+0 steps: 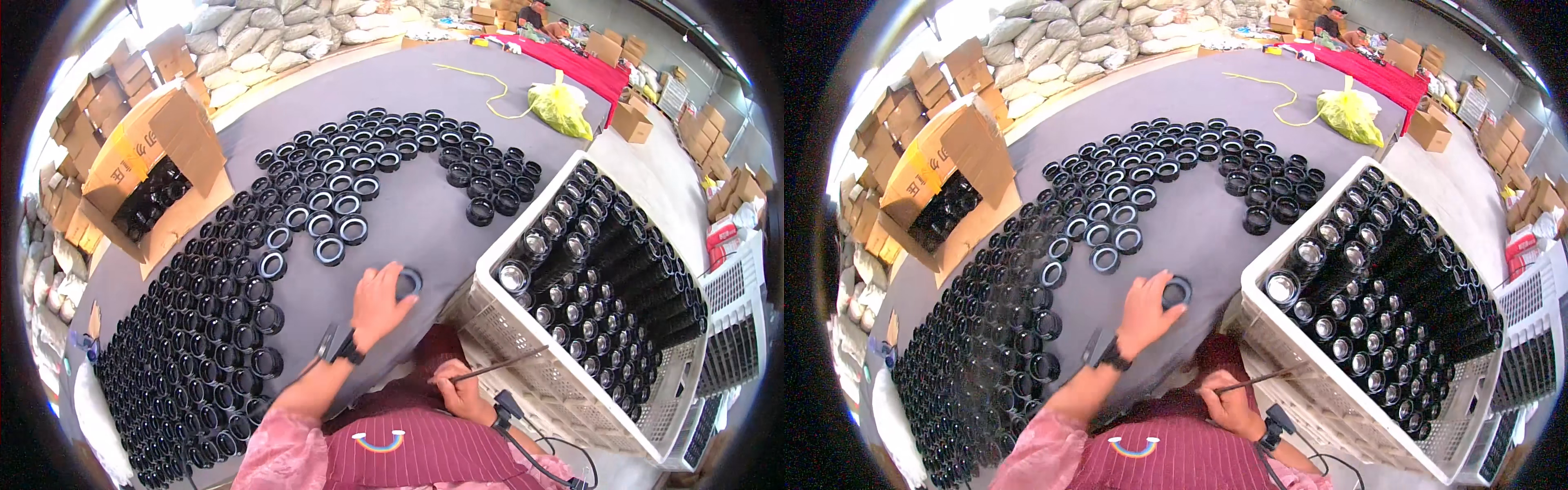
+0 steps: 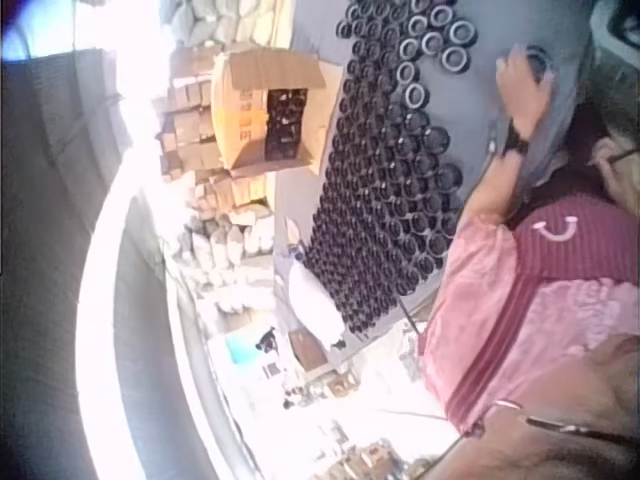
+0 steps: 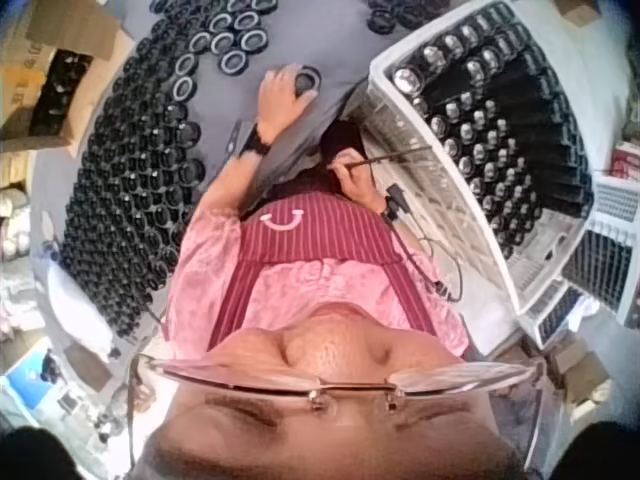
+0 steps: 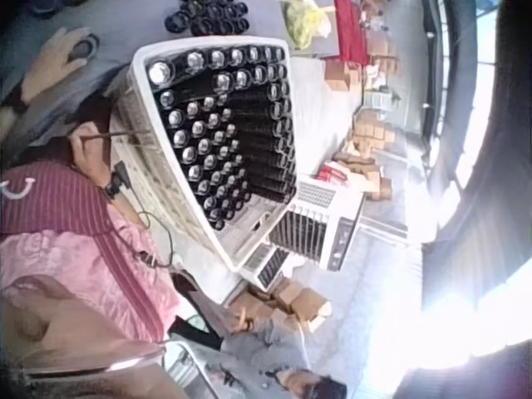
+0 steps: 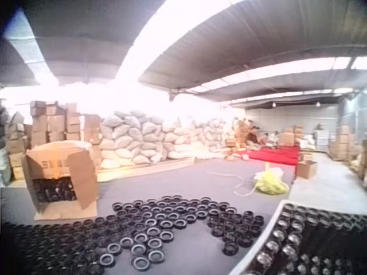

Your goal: The recorder is using a small tool to trim or adjust black circular plastic components on a workbench in a manufacturing environment.

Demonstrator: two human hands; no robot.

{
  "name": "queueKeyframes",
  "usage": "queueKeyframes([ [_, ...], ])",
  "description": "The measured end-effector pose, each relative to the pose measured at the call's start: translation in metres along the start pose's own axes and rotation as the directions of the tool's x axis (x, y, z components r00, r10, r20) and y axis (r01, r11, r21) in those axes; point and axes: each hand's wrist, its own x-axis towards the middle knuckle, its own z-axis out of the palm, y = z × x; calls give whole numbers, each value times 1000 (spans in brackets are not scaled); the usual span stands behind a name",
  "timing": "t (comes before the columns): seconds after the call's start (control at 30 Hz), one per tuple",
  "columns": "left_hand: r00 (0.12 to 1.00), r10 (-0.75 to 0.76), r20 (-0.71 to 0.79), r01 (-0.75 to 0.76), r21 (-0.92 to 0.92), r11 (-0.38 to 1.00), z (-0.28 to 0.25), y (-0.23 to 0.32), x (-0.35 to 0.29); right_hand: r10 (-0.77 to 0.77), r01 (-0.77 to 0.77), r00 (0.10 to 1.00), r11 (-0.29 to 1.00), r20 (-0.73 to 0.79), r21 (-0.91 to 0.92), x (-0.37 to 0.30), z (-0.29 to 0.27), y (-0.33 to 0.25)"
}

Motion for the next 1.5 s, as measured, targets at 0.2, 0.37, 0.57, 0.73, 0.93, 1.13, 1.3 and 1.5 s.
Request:
queueKeyframes([
  [0.2,996,-93,-8,92,-103,990,86,3,138,205,-206,978,978,-34,-39,-47,-19,22],
  [0.37,996,-60,-65,51,-135,990,145,-2,193,242,-242,965,970,-106,5,-53,-25,24],
  [0.57,996,-81,26,85,-300,950,150,26,194,277,-285,950,958,-145,-35,-63,-32,38],
  [0.73,986,-5,-169,40,204,978,56,20,142,284,-293,948,955,-141,-46,-58,-31,26],
  [0.93,991,91,-95,-82,97,992,-20,2,34,185,-184,983,981,9,-68,-41,-21,22],
  [1.13,991,114,72,-102,-148,984,-44,16,-51,561,-591,806,750,-188,-297,-31,-44,-5],
  [1.3,998,-55,-13,48,-314,948,-44,5,-112,579,-580,802,698,-145,-420,-86,-58,2],
  [1.5,993,-113,-18,97,-392,915,-54,6,-150,690,-696,710,718,-138,13,-139,-54,19],
])
